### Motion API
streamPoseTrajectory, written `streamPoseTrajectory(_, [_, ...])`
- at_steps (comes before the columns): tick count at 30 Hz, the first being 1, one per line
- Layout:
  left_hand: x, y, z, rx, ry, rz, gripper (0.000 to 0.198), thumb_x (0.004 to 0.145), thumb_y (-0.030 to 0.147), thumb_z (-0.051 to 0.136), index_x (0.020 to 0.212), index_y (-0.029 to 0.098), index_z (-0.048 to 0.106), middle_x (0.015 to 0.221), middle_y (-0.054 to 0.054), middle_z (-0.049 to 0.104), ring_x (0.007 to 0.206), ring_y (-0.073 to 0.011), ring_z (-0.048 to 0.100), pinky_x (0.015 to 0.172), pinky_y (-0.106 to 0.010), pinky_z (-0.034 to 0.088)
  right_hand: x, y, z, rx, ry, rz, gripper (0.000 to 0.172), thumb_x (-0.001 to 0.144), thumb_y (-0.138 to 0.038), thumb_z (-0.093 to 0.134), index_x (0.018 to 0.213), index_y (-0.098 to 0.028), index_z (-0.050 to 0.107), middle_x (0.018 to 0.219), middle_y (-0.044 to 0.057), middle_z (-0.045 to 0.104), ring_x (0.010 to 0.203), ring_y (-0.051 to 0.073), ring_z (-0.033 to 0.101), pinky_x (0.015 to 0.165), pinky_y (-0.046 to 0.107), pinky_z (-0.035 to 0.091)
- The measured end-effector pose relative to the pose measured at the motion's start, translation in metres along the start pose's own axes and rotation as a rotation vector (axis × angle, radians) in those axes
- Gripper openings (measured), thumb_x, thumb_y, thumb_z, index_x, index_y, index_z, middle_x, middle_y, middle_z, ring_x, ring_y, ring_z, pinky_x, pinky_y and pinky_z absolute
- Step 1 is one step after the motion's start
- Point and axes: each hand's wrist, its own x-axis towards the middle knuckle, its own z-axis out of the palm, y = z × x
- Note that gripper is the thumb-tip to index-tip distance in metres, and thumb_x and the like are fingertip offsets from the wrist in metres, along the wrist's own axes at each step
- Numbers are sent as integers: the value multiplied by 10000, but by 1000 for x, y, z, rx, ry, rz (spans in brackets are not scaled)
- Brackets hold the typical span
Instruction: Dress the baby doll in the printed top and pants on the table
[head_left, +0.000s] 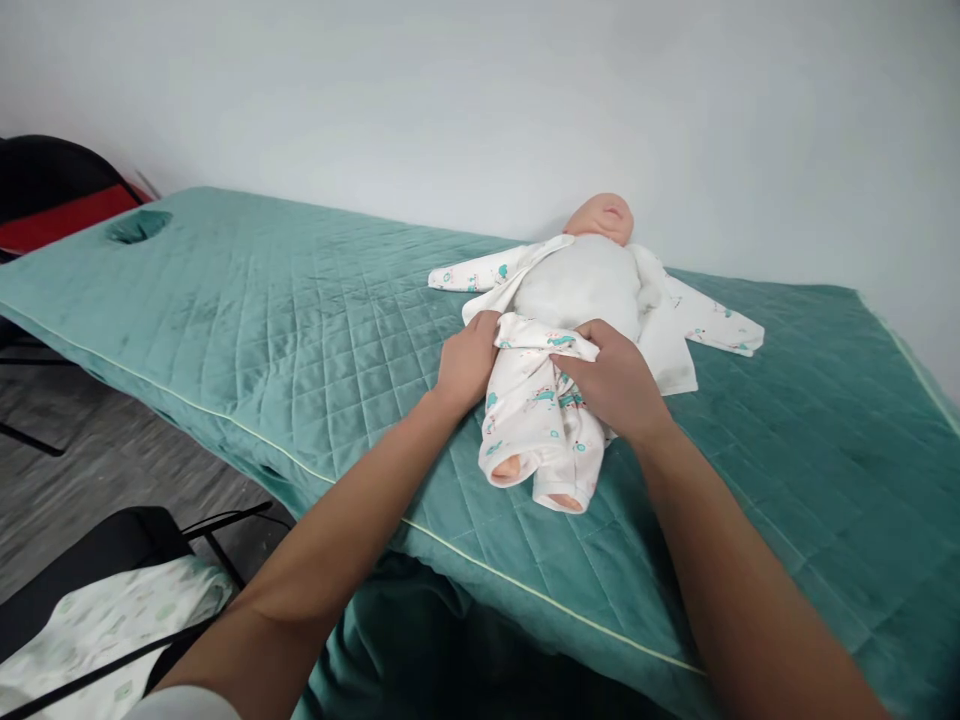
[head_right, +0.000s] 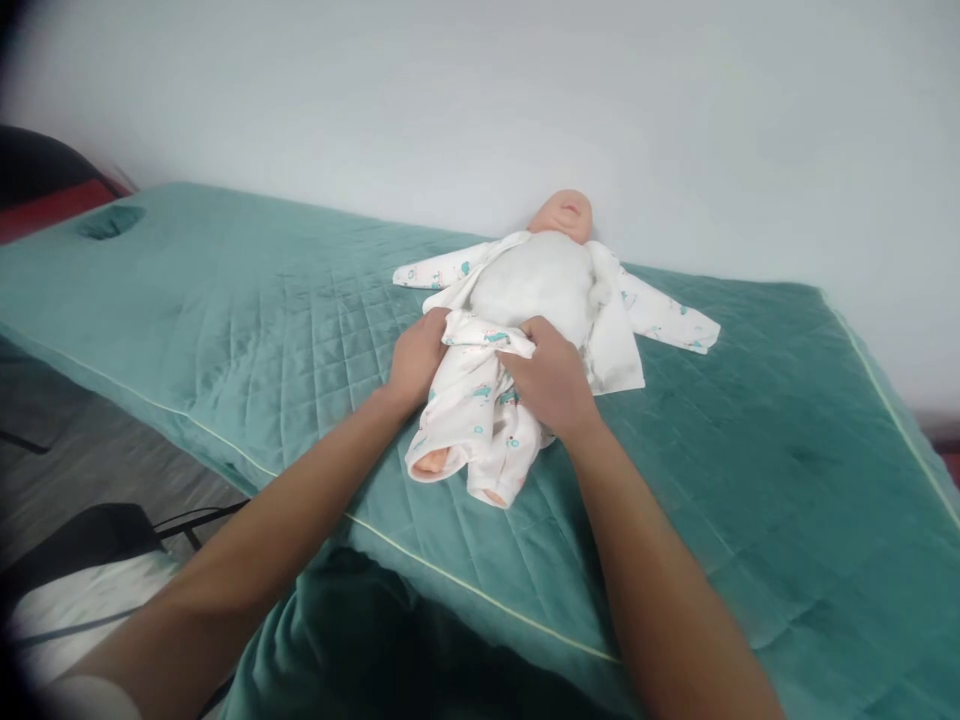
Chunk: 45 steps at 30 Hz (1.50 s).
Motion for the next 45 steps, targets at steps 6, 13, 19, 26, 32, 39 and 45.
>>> streamPoseTrajectory(6, [6,0,-3,101,-55,37,275,983,308,494,1241,231,549,1282,-108,666,1034,-288,689,790,-346,474,-3,-4,-9,32,-219,-24,327,782,-444,750,1020,-244,649,1044,10,715,958,247,645,814,353,470])
streamPoseTrajectory(13, [6,-5,0,-102,-19,-72,238,956,271,491,1179,236,566,978,-67,744,948,-284,705,781,-346,483,-5,-5,-16,-10,-395,-39,507,717,-452,837,1144,-262,640,1130,16,708,968,248,656,819,356,505])
streamPoseTrajectory(19, [-28,-3,-13,-359,61,-195,219,962,307,516,1156,225,577,673,19,646,697,-217,646,695,-320,450,-7,-9,-11,-69,-337,-56,403,757,-421,792,1086,-241,646,1073,28,723,932,244,654,795,348,497])
streamPoseTrajectory(26, [-92,0,-32,-597,-178,-150,468,965,461,561,1387,273,489,691,31,615,636,-192,594,656,-334,456,-9,-8,-9,-101,-300,-87,291,813,-411,729,1022,-232,636,1005,33,724,877,238,638,749,345,481])
streamPoseTrajectory(32, [-99,-7,-33,-699,-218,-73,409,1000,404,484,1384,269,515,681,33,549,628,-163,526,623,-296,438,-9,-7,-9,-89,-319,-95,257,838,-399,716,1024,-245,630,1015,17,716,909,236,651,763,337,480])
streamPoseTrajectory(39, [-92,-8,-31,-539,-110,-52,312,1004,332,481,1281,247,597,734,23,598,676,-157,561,670,-277,444,-10,-9,-10,-75,-300,-119,252,832,-385,716,1018,-235,635,993,19,713,869,223,628,767,329,462])
streamPoseTrajectory(45, [-75,-7,-19,-88,-20,106,319,1011,301,463,1293,264,608,1069,-59,753,951,-216,701,747,-291,468,-9,-5,-8,6,-267,-147,248,801,-357,726,988,-224,630,975,10,695,862,206,611,778,320,464])
